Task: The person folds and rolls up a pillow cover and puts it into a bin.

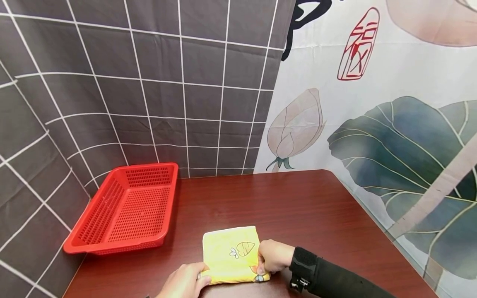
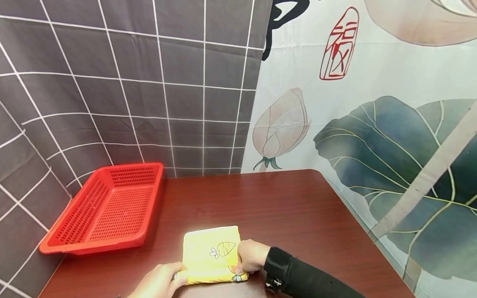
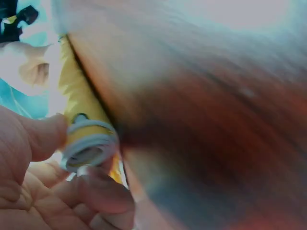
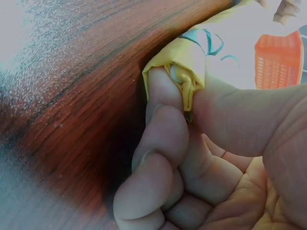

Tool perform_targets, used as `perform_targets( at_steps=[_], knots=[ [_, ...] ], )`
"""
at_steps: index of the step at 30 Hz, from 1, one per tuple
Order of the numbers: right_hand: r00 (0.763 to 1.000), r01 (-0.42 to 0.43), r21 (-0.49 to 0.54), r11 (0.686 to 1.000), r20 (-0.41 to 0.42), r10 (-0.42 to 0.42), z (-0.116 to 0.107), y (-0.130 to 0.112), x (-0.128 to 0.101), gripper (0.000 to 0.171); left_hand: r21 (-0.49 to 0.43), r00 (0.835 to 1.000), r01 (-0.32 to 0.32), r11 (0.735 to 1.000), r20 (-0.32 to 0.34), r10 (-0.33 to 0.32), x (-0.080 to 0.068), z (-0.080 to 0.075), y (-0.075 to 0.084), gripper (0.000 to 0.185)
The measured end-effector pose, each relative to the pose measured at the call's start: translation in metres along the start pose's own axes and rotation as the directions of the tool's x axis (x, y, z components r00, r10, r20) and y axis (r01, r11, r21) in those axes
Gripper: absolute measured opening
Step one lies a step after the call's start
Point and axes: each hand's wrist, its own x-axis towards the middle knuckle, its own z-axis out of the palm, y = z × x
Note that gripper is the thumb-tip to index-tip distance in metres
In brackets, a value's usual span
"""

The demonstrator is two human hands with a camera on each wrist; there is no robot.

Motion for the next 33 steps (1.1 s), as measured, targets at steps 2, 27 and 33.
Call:
perform_targets(
  at_steps=[2, 27, 33],
  knots=[
    [1.000, -0.012, 0.016, 1.000, 0.006, 0.012, -0.007, -0.008, -0.007, 0.038, 0.006, 0.999, -0.030, 1.000, -0.027, 0.030, 0.003, 0.009, -0.007, 0.006],
    [1.000, 0.001, 0.236, 0.972, 0.018, -0.005, -0.051, -0.049, -0.051, 0.037, 0.028, 0.983, -0.049, 0.998, -0.177, 0.053, 0.021, 0.051, -0.034, 0.012],
    [1.000, 0.004, 0.264, 0.964, 0.026, -0.011, -0.050, -0.046, -0.049, 0.037, -0.019, 0.972, 0.055, 0.998, -0.229, -0.058, 0.026, 0.046, -0.028, 0.026]
  ],
)
